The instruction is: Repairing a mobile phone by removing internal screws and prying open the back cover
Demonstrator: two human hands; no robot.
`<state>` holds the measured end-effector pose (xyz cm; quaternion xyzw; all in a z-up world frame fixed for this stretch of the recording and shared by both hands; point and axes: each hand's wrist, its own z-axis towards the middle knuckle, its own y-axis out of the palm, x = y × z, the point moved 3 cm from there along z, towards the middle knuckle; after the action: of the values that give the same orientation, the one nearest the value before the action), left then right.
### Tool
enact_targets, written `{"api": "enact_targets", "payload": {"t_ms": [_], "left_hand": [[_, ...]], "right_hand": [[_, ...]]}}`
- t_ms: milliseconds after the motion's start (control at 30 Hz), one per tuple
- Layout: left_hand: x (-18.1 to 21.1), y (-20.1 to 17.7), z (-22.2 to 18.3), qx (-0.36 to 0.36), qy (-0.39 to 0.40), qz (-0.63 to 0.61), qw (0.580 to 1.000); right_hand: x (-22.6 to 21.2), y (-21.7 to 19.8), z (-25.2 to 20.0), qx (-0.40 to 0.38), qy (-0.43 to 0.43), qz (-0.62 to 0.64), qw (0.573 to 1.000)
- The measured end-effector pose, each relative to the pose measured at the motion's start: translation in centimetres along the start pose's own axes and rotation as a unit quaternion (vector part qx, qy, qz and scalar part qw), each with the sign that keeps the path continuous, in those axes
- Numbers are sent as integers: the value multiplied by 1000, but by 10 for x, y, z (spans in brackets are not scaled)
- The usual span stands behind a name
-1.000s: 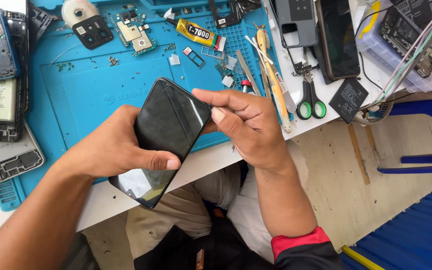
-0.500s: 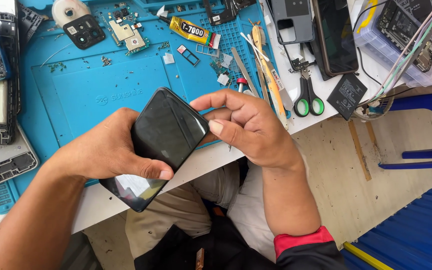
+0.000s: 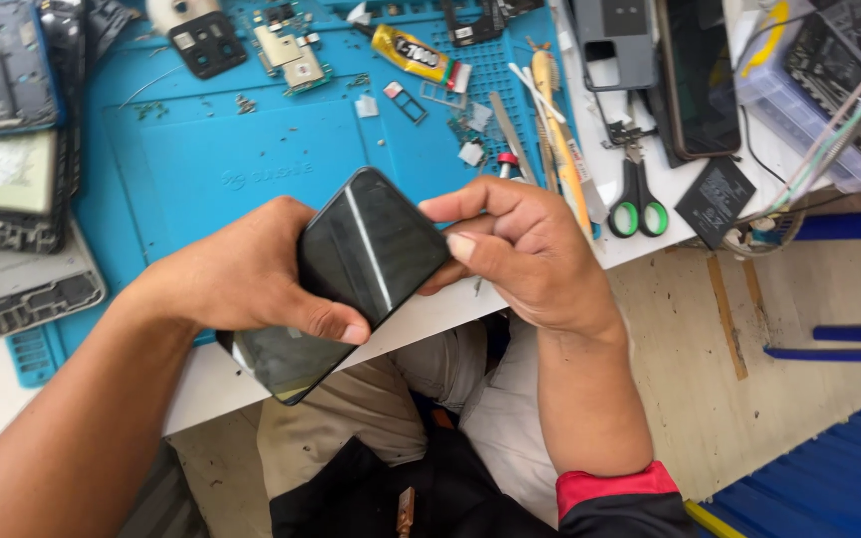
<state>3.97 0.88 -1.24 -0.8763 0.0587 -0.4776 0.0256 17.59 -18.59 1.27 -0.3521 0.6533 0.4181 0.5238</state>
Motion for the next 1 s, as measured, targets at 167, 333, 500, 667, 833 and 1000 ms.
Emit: {"api": "enact_targets", "payload": {"t_ms": [167, 333, 500, 667, 833, 1000], "left_hand": [[5, -1, -4, -29, 74, 36, 996], [8, -4, -11, -26, 78, 57, 995], [5, -3, -12, -34, 75, 40, 996], [3, -3, -11, -53, 103, 25, 993], [5, -3, -12, -54, 106, 35, 992], [4, -2, -10, -66, 120, 32, 990]], "right_hand": [[1, 2, 1, -67, -7, 48, 997], [5, 5, -1, -21, -14, 40, 999], [5, 6, -1, 24, -25, 3, 999], [5, 5, -1, 28, -26, 6, 999], [5, 4, 0, -17, -10, -8, 1000], [2, 8, -2, -25, -27, -39, 999]]}}
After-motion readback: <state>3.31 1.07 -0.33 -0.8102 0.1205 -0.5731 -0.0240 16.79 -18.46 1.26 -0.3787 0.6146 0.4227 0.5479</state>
